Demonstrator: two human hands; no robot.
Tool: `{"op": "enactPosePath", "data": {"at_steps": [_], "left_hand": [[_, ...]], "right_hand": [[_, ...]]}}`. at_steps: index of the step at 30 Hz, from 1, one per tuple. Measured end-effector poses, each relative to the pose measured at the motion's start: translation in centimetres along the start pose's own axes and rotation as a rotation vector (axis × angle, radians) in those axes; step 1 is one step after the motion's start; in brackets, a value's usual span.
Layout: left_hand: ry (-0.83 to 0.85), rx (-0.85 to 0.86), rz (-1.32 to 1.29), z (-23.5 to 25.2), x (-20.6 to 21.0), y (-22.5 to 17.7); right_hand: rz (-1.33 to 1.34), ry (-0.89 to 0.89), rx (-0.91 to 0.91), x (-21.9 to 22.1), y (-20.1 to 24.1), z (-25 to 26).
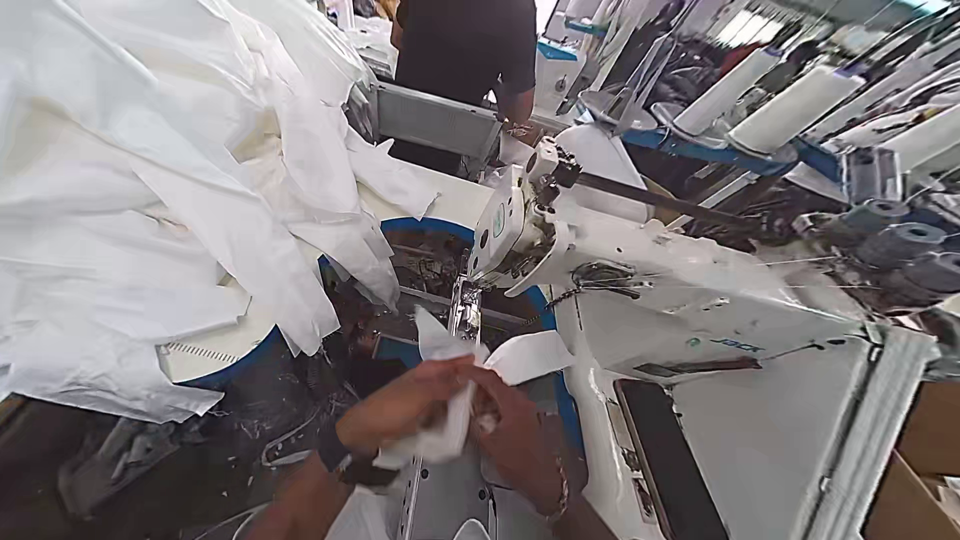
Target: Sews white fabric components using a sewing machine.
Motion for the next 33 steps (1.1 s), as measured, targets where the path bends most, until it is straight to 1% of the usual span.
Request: {"op": "enactPosePath", "data": {"at_steps": [1, 2, 3, 4, 5, 6, 7, 8, 9, 10, 11, 12, 13, 15, 17, 18, 20, 21, 22, 23, 25, 26, 27, 31, 33], "left_hand": [[0.082, -0.040, -0.083, -0.1, 1.5, 0.0], [0.043, -0.044, -0.036, -0.1, 1.6, 0.4], [-0.100, 0.012, 0.160, 0.2, 0.6, 0.7], [-0.288, 0.102, 0.461, 1.1, -0.9, 0.5], [-0.431, 0.192, 0.714, 2.2, -1.7, 0.4], [-0.489, 0.264, 0.845, 3.3, -1.7, 0.9], [-0.511, 0.280, 0.915, 3.9, -1.0, 1.9], [-0.543, 0.265, 0.962, 4.2, 0.0, 2.4], [-0.536, 0.199, 0.986, 4.1, 0.7, 2.5], [-0.505, 0.129, 1.004, 3.6, 1.2, 2.6], [-0.457, 0.085, 1.030, 3.2, 1.1, 2.6], [-0.398, 0.050, 1.047, 3.3, 0.7, 2.5], [-0.348, 0.024, 1.034, 3.9, 0.4, 2.4], [-0.326, 0.058, 0.990, 5.4, -0.3, 2.0], [-0.339, 0.183, 1.010, 5.3, -0.5, 1.5], [-0.351, 0.276, 1.052, 4.6, -0.5, 1.6], [-0.372, 0.450, 1.229, 3.4, -0.2, 2.0], [-0.396, 0.514, 1.352, 3.1, 0.2, 2.2], [-0.400, 0.522, 1.427, 3.0, 0.7, 2.3], [-0.374, 0.490, 1.449, 3.1, 1.1, 2.4], [-0.302, 0.397, 1.374, 3.9, 1.3, 2.2], [-0.279, 0.376, 1.307, 4.2, 1.0, 2.1], [-0.273, 0.401, 1.279, 4.4, 0.6, 2.1], [-0.332, 0.575, 1.357, 4.6, 0.2, 2.1], [-0.352, 0.598, 1.291, 4.1, 0.4, 2.6]], "right_hand": [[-0.034, -0.063, -0.115, 0.3, 0.4, -0.9], [-0.094, -0.115, -0.212, 0.3, 0.3, -1.5], [-0.132, -0.126, -0.264, 0.5, 0.2, -1.8], [-0.147, -0.115, -0.284, 0.8, 0.4, -1.8], [-0.160, -0.098, -0.281, 1.0, 0.8, -1.7], [-0.183, -0.089, -0.223, 1.1, 1.1, -1.7], [-0.221, -0.071, -0.074, 0.7, 0.7, -1.6], [-0.263, -0.009, 0.159, -0.6, -0.6, -0.9], [-0.299, 0.099, 0.409, -2.5, -2.8, 0.4], [-0.315, 0.220, 0.619, -4.0, -5.3, 1.3], [-0.301, 0.296, 0.712, -4.7, -7.3, 2.0], [-0.279, 0.313, 0.697, -4.7, -8.0, 2.7], [-0.281, 0.306, 0.638, -4.6, -7.2, 3.4], [-0.315, 0.242, 0.518, -3.7, -3.3, 5.0], [-0.363, 0.115, 0.418, -2.4, -1.0, 5.3], [-0.387, 0.037, 0.324, -2.0, -0.5, 4.7], [-0.376, -0.122, 0.074, -2.0, -0.8, 3.4], [-0.343, -0.153, -0.012, -2.0, -1.3, 3.0], [-0.298, -0.133, -0.057, -1.9, -1.8, 2.8], [-0.249, -0.081, -0.082, -1.7, -2.1, 2.9], [-0.187, 0.040, -0.079, -1.1, -2.7, 3.5], [-0.189, 0.100, -0.060, -0.9, -2.8, 3.5], [-0.215, 0.138, -0.056, -0.8, -2.8, 3.5], [-0.357, 0.254, -0.100, -0.4, -2.4, 3.0], [-0.363, 0.318, -0.085, -0.4, -2.3, 2.5]]}}
Point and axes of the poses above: each hand's wrist, its own z-axis towards the middle knuckle, its own x-axis out of the palm, y = z × x, the point moved 5 cm from there along z, towards the middle knuckle, and after that the axes turned 11 degrees about x, right-handed, at the moved point
